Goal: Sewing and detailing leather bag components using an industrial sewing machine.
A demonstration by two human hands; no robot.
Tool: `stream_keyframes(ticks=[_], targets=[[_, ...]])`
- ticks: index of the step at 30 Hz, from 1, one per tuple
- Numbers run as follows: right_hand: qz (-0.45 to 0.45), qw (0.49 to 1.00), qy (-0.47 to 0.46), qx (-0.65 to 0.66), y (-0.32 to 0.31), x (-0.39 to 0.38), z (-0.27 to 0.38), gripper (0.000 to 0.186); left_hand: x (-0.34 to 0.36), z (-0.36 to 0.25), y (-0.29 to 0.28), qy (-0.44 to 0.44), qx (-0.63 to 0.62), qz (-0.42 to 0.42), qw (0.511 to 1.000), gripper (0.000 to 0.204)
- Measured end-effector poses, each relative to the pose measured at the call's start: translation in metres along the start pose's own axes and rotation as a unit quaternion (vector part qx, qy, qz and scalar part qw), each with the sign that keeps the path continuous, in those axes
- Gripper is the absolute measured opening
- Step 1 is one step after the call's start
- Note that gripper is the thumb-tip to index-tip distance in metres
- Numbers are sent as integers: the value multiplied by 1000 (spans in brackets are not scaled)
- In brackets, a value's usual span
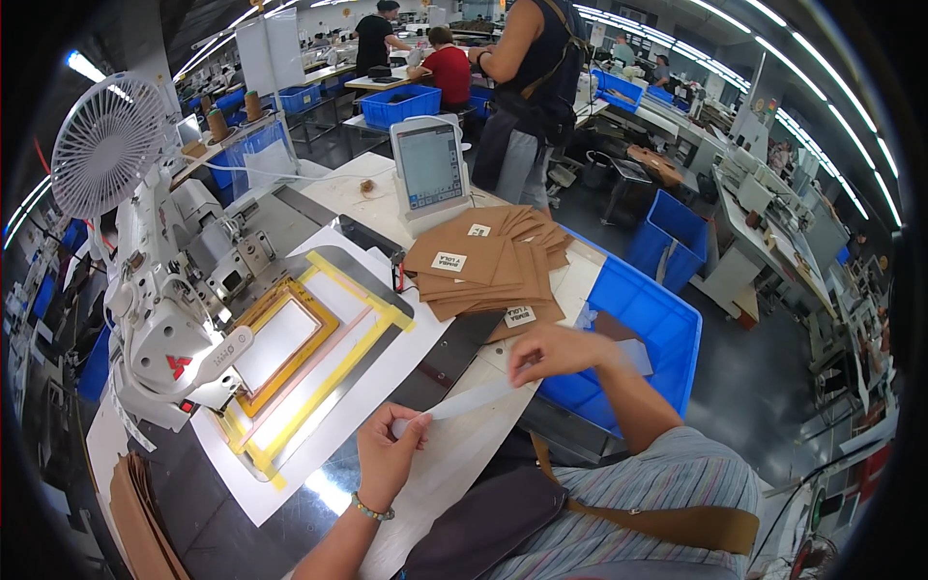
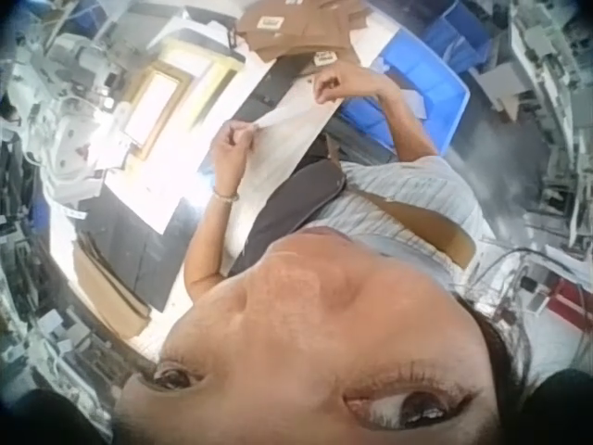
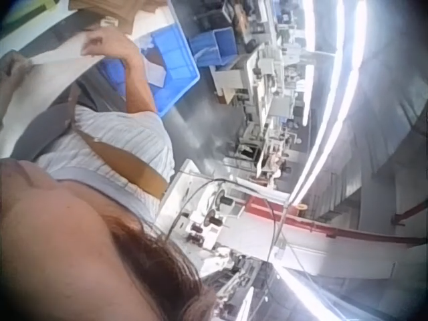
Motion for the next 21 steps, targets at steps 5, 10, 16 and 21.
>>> stream_keyframes(ticks=[5, 10, 16, 21], targets=[[-175, 923, 93, -331, -32, -39, -5, 23, -1, -22, -7, 109, 242, 11, 964, 20], [-80, 967, -239, -33, 8, 54, 42, 36, 1, -37, 8, 159, 363, 43, 917, 34], [188, 953, -106, 214, 63, 144, 75, 29, -19, -45, -18, 148, 415, -47, 897, 44], [188, 960, -200, 48, 56, 190, 77, 16, -34, -40, -54, 109, 381, -89, 914, 47]])
Point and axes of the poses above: each hand's wrist, its own x-axis towards the middle knuckle, its own y-axis out of the palm, z = x × y, the point moved 3 cm from there along x, towards the middle knuckle, and after that the axes turned 9 degrees about z, right-handed, at the moved point
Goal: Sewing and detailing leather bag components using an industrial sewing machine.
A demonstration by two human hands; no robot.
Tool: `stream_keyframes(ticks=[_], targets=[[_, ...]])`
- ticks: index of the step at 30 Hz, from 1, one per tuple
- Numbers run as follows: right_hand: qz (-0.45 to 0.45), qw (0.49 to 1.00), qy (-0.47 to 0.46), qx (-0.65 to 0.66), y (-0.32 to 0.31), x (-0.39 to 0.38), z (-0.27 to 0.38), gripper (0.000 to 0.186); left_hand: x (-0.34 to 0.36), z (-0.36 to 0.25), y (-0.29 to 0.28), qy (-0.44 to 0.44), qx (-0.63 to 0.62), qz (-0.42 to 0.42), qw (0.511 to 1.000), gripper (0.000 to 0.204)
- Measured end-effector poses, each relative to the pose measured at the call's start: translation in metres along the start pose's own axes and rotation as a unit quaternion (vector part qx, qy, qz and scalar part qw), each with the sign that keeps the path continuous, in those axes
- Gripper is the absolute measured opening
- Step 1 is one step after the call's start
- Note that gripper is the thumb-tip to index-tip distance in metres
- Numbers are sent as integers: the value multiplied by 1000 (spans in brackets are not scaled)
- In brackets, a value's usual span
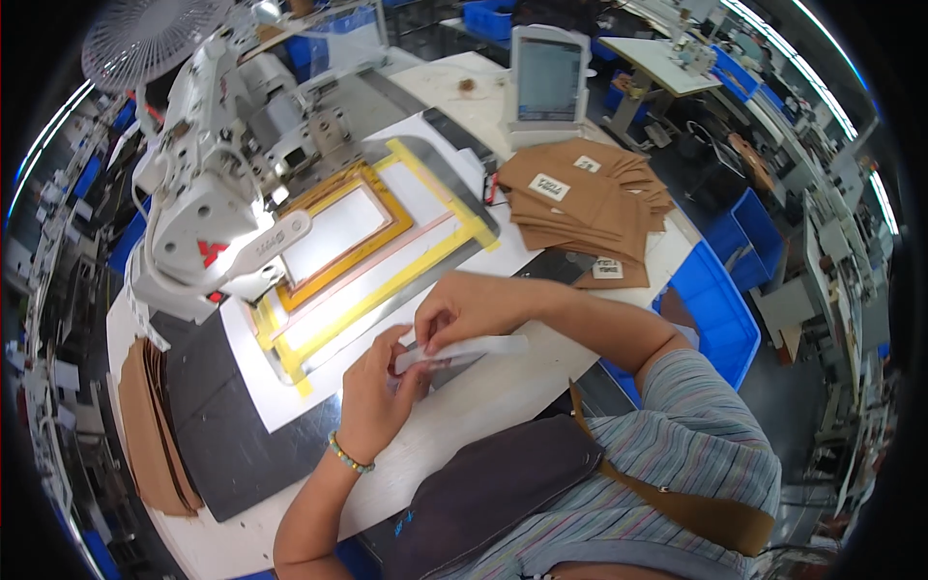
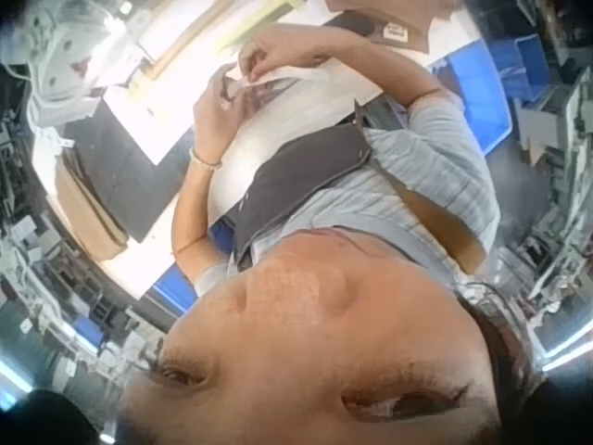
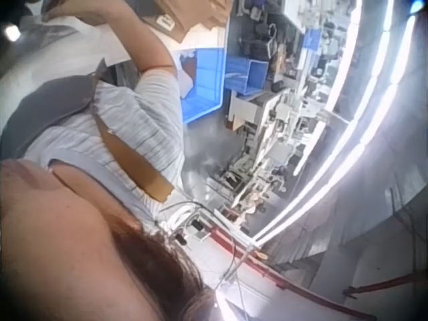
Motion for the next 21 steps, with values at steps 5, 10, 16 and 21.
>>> stream_keyframes(ticks=[5, 10, 16, 21], targets=[[-150, 960, 23, -234, -83, 55, -25, 18, -24, 45, -39, -59, 79, -58, 993, 43], [-130, 969, -15, -208, -123, 132, -30, 21, -36, 92, -77, -102, 328, -76, 936, 38], [18, 981, 33, -190, -97, 197, -44, 20, -30, 125, -70, -156, 360, -16, 920, 63], [6, 989, 23, -144, -80, 214, -49, 18, -21, 135, -68, -183, 362, 20, 914, 72]])
Point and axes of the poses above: each hand's wrist, its own x-axis towards the middle knuckle, its own y-axis out of the palm, z = x × y, the point moved 3 cm from there along x, towards the middle knuckle, and after that the axes turned 9 degrees about z, right-handed, at the moved point
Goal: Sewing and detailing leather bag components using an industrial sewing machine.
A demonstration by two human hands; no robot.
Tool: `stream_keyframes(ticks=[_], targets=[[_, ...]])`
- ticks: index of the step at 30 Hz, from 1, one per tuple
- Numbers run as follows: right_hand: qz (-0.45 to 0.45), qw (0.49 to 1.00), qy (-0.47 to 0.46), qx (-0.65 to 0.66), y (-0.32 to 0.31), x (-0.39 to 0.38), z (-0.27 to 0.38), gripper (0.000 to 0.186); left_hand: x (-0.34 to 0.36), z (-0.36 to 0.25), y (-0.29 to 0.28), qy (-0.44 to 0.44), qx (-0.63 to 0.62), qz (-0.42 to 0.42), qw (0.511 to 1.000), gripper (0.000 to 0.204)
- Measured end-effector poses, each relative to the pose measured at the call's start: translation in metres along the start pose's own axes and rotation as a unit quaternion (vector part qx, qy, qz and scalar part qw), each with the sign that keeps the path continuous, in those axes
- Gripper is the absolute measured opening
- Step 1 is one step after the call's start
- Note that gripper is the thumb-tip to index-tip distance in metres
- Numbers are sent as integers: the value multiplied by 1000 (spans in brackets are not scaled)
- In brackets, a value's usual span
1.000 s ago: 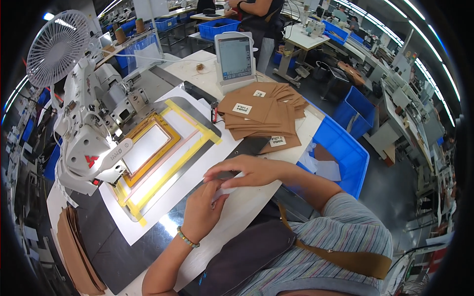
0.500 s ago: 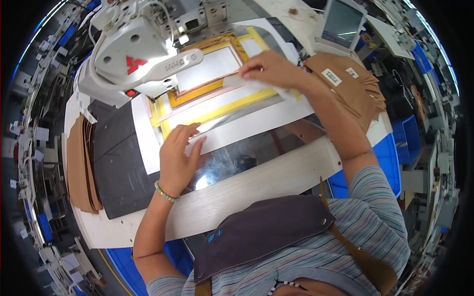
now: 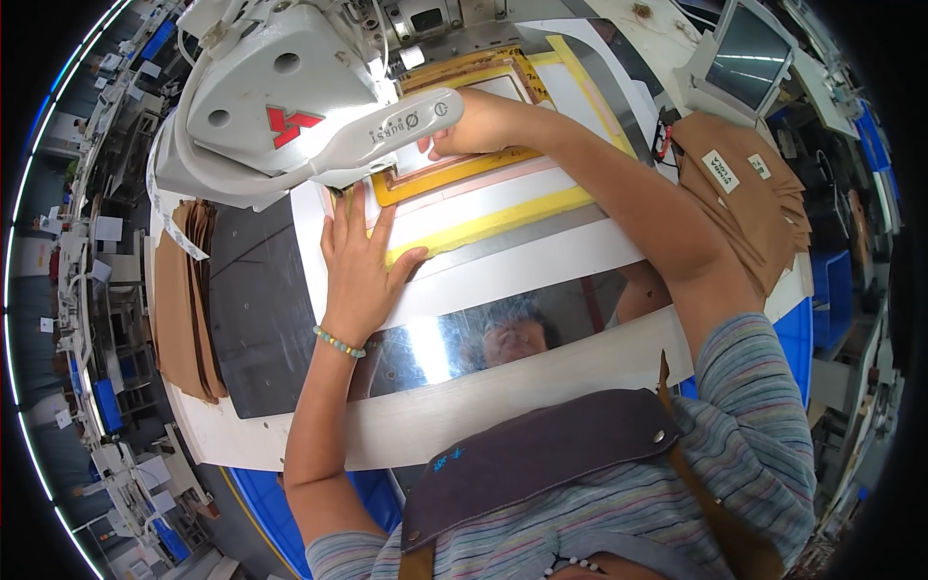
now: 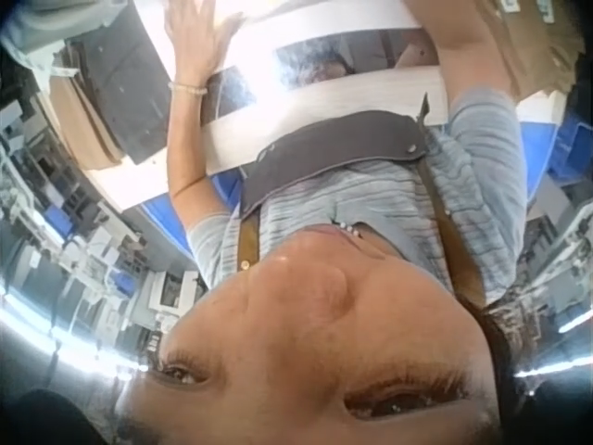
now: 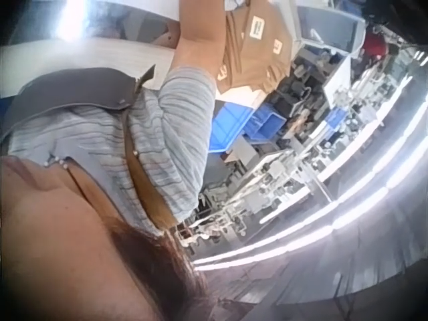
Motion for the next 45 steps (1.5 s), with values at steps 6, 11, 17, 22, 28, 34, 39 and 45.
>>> stream_keyframes(ticks=[6, 11, 17, 22, 28, 34, 39, 45], targets=[[-32, 999, -19, 3, 14, 13, -2, 21, 12, 1, 3, 10, 14, -1, 1000, 76], [65, 998, 1, -17, -24, -3, -11, 27, 12, 1, 4, 1, 16, -8, 1000, 74], [23, 994, 57, -87, -75, -46, -24, 16, 15, -1, 2, -4, 26, -9, 1000, 73], [23, 982, 87, -169, -64, -67, -22, 8, 18, -1, 0, 11, 22, -2, 1000, 76], [43, 979, 103, -169, -61, -75, -19, 6, 17, -1, -1, 15, 27, 8, 1000, 76], [103, 957, 144, -231, -63, -64, -10, 7, 18, 0, -2, 12, 31, 23, 999, 74], [142, 911, 194, -337, -50, -60, -7, 14, 17, -1, -1, 13, 27, 10, 1000, 70], [-94, 896, 110, -419, -53, -65, -2, 18, 17, 0, 1, 22, 23, -22, 999, 69]])
Point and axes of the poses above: each hand's wrist, its own x-axis towards the middle knuckle, its own y-axis out of the palm, z = x × y, the point moved 3 cm from there along x, towards the middle knuckle, and after that the axes turned 9 degrees about z, right-handed, at the moved point
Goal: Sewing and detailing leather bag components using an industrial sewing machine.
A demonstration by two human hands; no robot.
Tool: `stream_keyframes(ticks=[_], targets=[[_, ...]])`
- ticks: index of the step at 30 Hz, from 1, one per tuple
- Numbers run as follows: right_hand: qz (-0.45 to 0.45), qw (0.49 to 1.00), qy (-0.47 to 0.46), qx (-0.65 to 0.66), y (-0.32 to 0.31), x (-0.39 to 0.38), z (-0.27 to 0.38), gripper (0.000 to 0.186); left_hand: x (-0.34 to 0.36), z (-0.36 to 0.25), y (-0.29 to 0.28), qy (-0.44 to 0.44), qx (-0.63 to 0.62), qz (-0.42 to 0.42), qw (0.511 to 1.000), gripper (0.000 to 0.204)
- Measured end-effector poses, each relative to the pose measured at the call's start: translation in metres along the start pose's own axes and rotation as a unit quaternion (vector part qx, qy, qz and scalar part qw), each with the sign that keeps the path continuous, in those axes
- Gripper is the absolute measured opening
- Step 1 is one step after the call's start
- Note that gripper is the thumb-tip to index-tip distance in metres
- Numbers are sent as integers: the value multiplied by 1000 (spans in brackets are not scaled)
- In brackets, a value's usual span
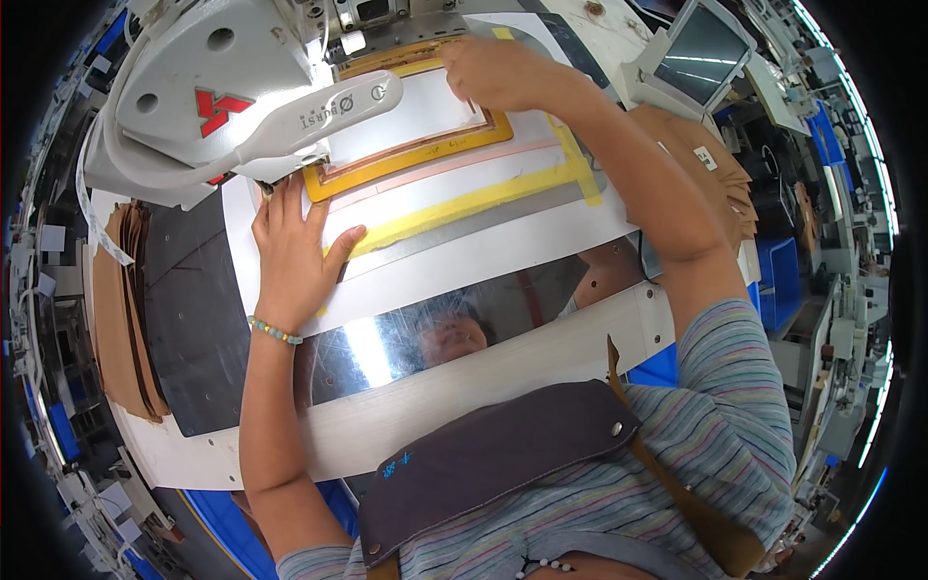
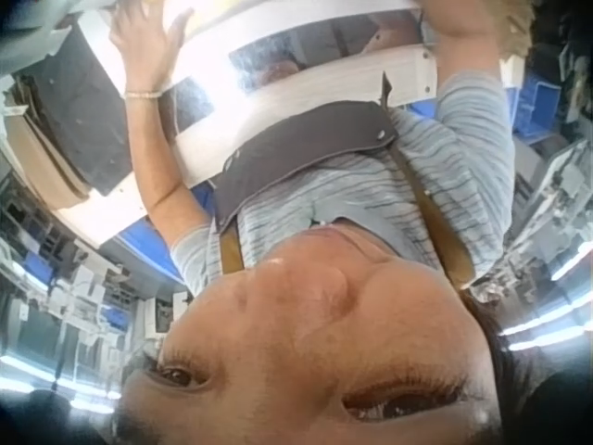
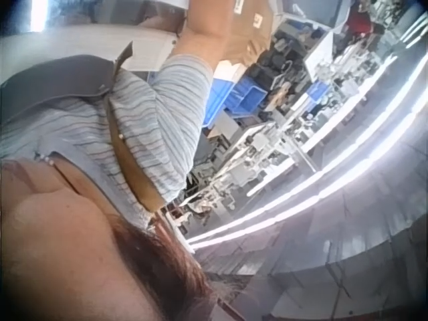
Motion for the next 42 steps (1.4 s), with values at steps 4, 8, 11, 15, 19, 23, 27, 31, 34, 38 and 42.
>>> stream_keyframes(ticks=[4, 8, 11, 15, 19, 23, 27, 31, 34, 38, 42], targets=[[61, 989, -113, 74, 6, -3, -10, 16, 1, 2, 2, 4, -6, -22, 1000, 69], [10, 987, -153, -51, 24, -12, 14, 14, 1, 3, 3, 2, -9, -25, 1000, 70], [64, 994, -77, -31, 16, -9, 19, 14, 0, 2, 3, 3, -17, -31, 999, 70], [25, 964, -146, 220, 3, -2, 46, 17, -1, 3, 5, -12, -16, -3, 1000, 70], [15, 910, -236, 340, 20, 8, 81, 29, -2, 4, 6, -7, -30, -11, 999, 69], [-10, 922, -245, 298, 28, 8, 88, 34, -4, 1, 2, -29, -51, -16, 998, 72], [-134, 935, -235, 227, 26, -16, 76, 31, -15, 18, -11, -5, -15, -35, 999, 68], [-211, 926, -167, 264, 36, -29, 66, 26, -44, 100, -45, -60, 33, -120, 990, 49], [-264, 923, -168, 222, 44, -27, 64, 20, -75, 193, -78, -177, 121, -190, 958, 34], [-264, 923, -184, 212, 47, -31, 64, 16, -136, 301, -67, -409, 82, -63, 907, 34], [-260, 919, -172, 242, 41, -33, 65, 15, -176, 341, -25, -344, 104, -174, 917, 30]])
Point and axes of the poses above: each hand's wrist, its own x-axis towards the middle knuckle, its own y-axis out of the palm, z = x × y, the point moved 3 cm from there along x, towards the middle knuckle, and after that the axes turned 9 degrees about z, right-handed, at the moved point
